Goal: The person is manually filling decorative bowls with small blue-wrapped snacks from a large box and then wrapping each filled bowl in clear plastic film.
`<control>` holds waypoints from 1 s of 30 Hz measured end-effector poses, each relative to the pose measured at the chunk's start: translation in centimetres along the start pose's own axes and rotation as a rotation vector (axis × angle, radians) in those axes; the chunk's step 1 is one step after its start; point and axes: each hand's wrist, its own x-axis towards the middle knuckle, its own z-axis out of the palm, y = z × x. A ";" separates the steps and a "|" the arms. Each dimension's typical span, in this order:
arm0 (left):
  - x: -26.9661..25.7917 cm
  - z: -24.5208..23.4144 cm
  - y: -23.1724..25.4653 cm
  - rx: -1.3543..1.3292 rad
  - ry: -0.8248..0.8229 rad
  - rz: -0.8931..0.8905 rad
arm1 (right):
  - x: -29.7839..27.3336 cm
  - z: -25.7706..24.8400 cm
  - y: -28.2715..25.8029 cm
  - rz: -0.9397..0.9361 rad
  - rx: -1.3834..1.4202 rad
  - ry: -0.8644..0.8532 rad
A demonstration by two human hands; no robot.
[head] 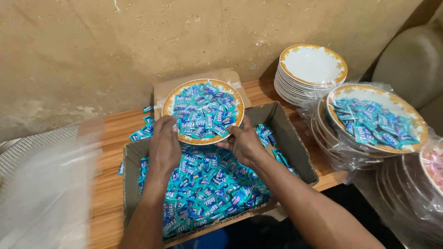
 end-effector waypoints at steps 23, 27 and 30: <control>-3.9 2.1 -1.9 -0.251 0.299 0.023 | 0.0 -0.9 2.5 0.107 -0.089 0.083; -4.7 2.8 -1.7 -0.221 0.325 -0.286 | 0.2 -1.4 1.7 0.142 -0.155 0.045; -4.7 3.6 -0.9 -0.330 0.195 -0.558 | -0.4 -0.8 1.5 0.119 -0.110 0.016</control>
